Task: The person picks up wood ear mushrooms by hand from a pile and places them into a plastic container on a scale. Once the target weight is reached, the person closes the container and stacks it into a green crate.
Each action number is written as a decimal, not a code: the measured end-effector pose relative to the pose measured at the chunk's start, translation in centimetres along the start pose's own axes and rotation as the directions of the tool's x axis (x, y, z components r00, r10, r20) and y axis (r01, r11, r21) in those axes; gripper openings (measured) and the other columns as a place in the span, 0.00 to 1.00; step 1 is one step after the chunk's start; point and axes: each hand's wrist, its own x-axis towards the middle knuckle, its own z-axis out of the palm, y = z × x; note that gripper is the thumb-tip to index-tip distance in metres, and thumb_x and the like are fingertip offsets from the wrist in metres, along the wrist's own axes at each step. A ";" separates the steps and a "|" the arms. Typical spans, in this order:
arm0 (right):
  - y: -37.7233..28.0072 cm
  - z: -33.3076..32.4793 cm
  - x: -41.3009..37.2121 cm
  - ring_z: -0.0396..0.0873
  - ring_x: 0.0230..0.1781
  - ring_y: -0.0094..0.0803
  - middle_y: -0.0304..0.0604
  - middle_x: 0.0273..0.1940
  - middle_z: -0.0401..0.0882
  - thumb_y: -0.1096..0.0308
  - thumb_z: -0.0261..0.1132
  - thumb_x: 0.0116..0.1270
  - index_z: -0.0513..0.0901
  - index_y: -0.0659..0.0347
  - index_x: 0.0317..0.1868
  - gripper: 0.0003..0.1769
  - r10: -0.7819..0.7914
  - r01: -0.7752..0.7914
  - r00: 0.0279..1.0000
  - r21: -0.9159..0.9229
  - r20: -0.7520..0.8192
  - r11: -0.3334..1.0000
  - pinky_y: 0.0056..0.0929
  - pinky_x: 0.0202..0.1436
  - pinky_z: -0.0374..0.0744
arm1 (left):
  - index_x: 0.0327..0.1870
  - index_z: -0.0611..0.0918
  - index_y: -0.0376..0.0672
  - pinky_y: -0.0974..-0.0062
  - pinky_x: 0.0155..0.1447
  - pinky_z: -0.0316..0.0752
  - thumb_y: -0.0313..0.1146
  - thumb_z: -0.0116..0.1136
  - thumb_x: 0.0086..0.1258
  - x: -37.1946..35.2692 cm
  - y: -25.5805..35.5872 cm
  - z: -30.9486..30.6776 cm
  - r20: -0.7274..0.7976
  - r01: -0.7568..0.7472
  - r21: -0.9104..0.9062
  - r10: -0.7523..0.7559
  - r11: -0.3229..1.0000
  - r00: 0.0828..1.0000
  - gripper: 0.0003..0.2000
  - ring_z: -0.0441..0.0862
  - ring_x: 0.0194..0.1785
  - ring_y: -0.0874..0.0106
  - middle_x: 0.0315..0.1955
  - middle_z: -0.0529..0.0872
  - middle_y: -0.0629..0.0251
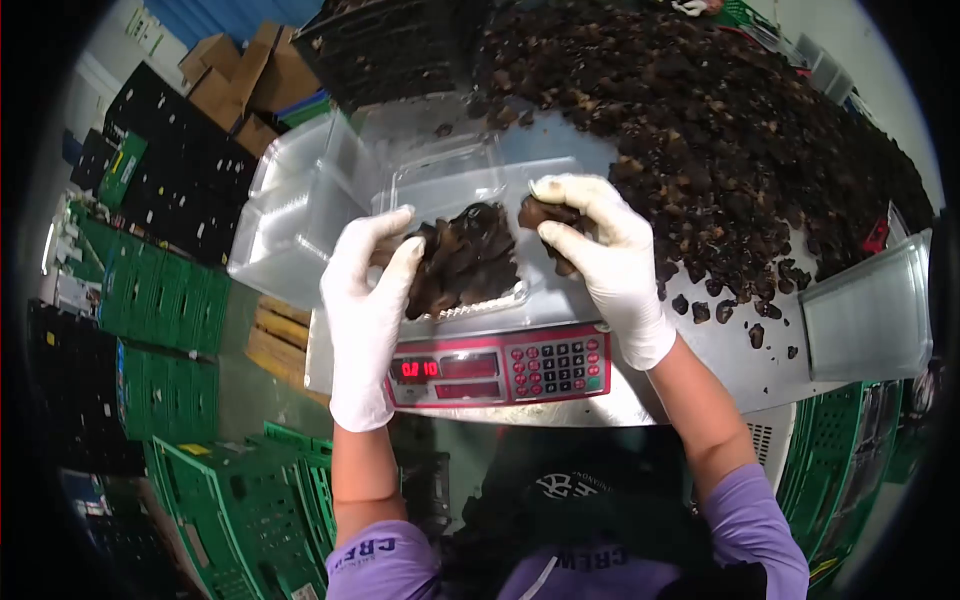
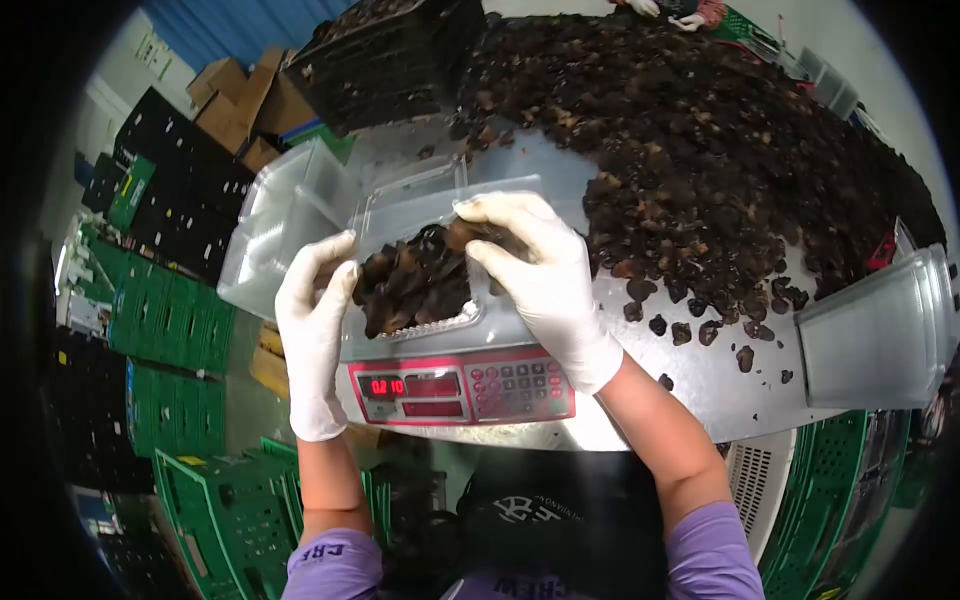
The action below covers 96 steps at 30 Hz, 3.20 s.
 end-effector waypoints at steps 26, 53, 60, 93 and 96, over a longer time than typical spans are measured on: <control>3.3 1.5 -0.1 0.68 0.68 0.44 0.49 0.65 0.71 0.50 0.71 0.58 0.70 0.55 0.69 0.41 -0.145 0.461 0.887 -0.811 0.439 0.360 0.41 0.67 0.64 | 0.53 0.82 0.36 0.68 0.58 0.74 0.31 0.66 0.66 7.7 -8.3 -10.0 -0.175 -0.135 0.765 0.405 0.630 0.898 0.16 0.81 0.54 0.59 0.50 0.83 0.54; 3.2 -3.4 -3.7 0.72 0.62 0.44 0.47 0.58 0.76 0.67 0.69 0.57 0.82 0.58 0.55 0.23 -0.193 0.279 0.958 -0.846 0.212 0.455 0.39 0.65 0.69 | 0.51 0.82 0.38 0.71 0.48 0.80 0.30 0.67 0.63 10.2 -11.8 -15.2 -0.342 0.141 0.445 0.022 0.884 0.940 0.16 0.86 0.41 0.67 0.39 0.87 0.56; 3.1 -2.8 -4.0 0.74 0.61 0.44 0.46 0.57 0.77 0.68 0.70 0.55 0.82 0.58 0.55 0.24 -0.209 0.344 0.937 -0.836 0.278 0.428 0.40 0.64 0.70 | 0.51 0.84 0.43 0.64 0.60 0.75 0.32 0.69 0.61 7.2 -9.0 -11.7 -0.287 -0.065 0.701 0.364 0.711 0.886 0.16 0.79 0.56 0.59 0.52 0.82 0.56; 1.6 -4.6 -4.9 0.65 0.72 0.44 0.47 0.66 0.71 0.35 0.68 0.51 0.70 0.61 0.68 0.51 -0.048 0.486 0.872 -0.850 0.488 0.203 0.46 0.73 0.59 | 0.77 0.46 0.31 0.74 0.53 0.76 0.30 0.60 0.69 6.5 -10.8 0.4 0.203 0.495 -0.584 -0.475 0.643 0.856 0.42 0.77 0.37 0.79 0.47 0.80 0.63; 0.8 -5.2 -4.6 0.67 0.70 0.44 0.46 0.63 0.73 0.40 0.70 0.52 0.73 0.61 0.65 0.46 -0.084 0.449 0.893 -0.862 0.442 0.237 0.46 0.72 0.60 | 0.73 0.61 0.34 0.72 0.59 0.74 0.31 0.62 0.67 5.0 -10.5 -0.4 0.057 0.339 -0.309 -0.338 0.889 0.939 0.34 0.79 0.47 0.73 0.52 0.80 0.62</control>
